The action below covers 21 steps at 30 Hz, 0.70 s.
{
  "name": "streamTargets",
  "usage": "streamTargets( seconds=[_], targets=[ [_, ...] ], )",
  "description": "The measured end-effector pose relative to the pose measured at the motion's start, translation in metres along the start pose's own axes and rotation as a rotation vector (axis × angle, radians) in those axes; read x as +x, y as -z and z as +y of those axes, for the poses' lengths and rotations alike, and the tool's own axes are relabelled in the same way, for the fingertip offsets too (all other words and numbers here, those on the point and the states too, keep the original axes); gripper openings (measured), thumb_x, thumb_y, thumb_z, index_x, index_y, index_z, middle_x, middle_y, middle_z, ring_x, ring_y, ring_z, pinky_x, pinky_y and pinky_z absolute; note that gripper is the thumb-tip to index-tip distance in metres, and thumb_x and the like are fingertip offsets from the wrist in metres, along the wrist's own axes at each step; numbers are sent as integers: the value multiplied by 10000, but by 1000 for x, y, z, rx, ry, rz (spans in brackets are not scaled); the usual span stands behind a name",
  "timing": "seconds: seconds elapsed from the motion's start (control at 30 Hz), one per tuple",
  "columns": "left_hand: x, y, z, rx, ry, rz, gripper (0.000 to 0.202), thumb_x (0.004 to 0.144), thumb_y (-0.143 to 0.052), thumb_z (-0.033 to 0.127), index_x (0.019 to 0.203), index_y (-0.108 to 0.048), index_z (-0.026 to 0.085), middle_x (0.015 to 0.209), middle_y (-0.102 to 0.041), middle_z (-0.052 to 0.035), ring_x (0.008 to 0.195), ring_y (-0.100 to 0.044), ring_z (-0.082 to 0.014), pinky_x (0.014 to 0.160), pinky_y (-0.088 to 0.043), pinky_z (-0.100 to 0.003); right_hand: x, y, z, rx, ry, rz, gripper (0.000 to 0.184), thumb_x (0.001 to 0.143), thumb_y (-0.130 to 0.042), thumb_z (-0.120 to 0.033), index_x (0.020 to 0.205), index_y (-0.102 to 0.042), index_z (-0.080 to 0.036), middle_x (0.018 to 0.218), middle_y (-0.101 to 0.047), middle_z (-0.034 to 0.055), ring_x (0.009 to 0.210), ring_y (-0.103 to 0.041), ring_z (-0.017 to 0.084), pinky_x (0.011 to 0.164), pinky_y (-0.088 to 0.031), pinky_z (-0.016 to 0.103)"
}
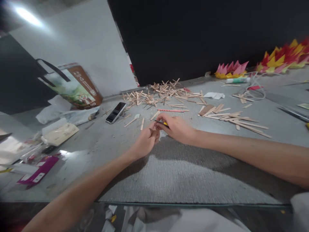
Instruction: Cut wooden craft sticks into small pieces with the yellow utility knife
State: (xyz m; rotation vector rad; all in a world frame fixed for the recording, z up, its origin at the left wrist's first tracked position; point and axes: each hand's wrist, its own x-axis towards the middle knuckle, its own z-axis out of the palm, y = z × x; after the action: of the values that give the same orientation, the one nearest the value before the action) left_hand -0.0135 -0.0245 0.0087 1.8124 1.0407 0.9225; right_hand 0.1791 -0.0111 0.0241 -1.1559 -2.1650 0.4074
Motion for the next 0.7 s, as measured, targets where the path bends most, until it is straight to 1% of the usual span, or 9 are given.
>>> streamTargets(
  seconds=[0.1,0.23,0.3,0.4,0.5,0.6,0.7],
  targets=[
    [-1,1,3,82,-16,-45,128,1058,-392,230,958,-472,228,645,-476,58,569,-450,-128,602,-355,-278,-2,-1,1,-30,18,34,283,1070,-520,-431,1250,-606,-231,936,-811,56,738,-736,240,645,-423,296],
    [-2,1,0,139,-13,-32,115,1058,-397,234,957,-452,233,669,-500,48,591,-477,-135,609,-359,-285,-3,-4,4,-64,52,54,264,1072,-509,-432,1212,-613,-233,945,-810,61,731,-739,240,631,-420,296],
    [-2,1,-4,158,-35,-41,123,1058,-395,237,953,-459,232,680,-506,40,603,-486,-142,608,-355,-287,-4,-5,5,-87,59,40,264,1076,-496,-429,1216,-607,-234,915,-800,56,696,-722,232,614,-407,293],
    [0,1,-9,207,-93,-32,116,1037,-424,209,936,-477,225,717,-541,16,635,-505,-152,616,-354,-294,-5,-6,3,-114,29,7,268,1079,-480,-417,1224,-595,-223,829,-772,45,630,-684,222,591,-381,291],
    [-1,0,-9,251,-105,-5,80,994,-473,160,941,-494,217,754,-573,-1,645,-512,-153,618,-344,-298,-6,-6,-2,-95,-13,-33,252,1082,-465,-386,1226,-571,-208,855,-779,57,648,-689,227,595,-373,292],
    [-2,-3,-6,188,-66,12,91,991,-468,155,932,-491,220,729,-551,11,615,-491,-144,600,-334,-290,-6,-7,-6,-69,-24,-55,233,1082,-459,-354,1231,-551,-200,920,-796,76,715,-717,238,626,-386,293],
    [-3,-8,-3,12,7,8,132,1015,-443,186,892,-467,228,667,-480,37,561,-439,-128,560,-319,-270,-5,-7,-6,-82,-30,-58,243,1079,-461,-358,1237,-553,-197,924,-791,83,714,-712,240,632,-384,293]
  ],
)
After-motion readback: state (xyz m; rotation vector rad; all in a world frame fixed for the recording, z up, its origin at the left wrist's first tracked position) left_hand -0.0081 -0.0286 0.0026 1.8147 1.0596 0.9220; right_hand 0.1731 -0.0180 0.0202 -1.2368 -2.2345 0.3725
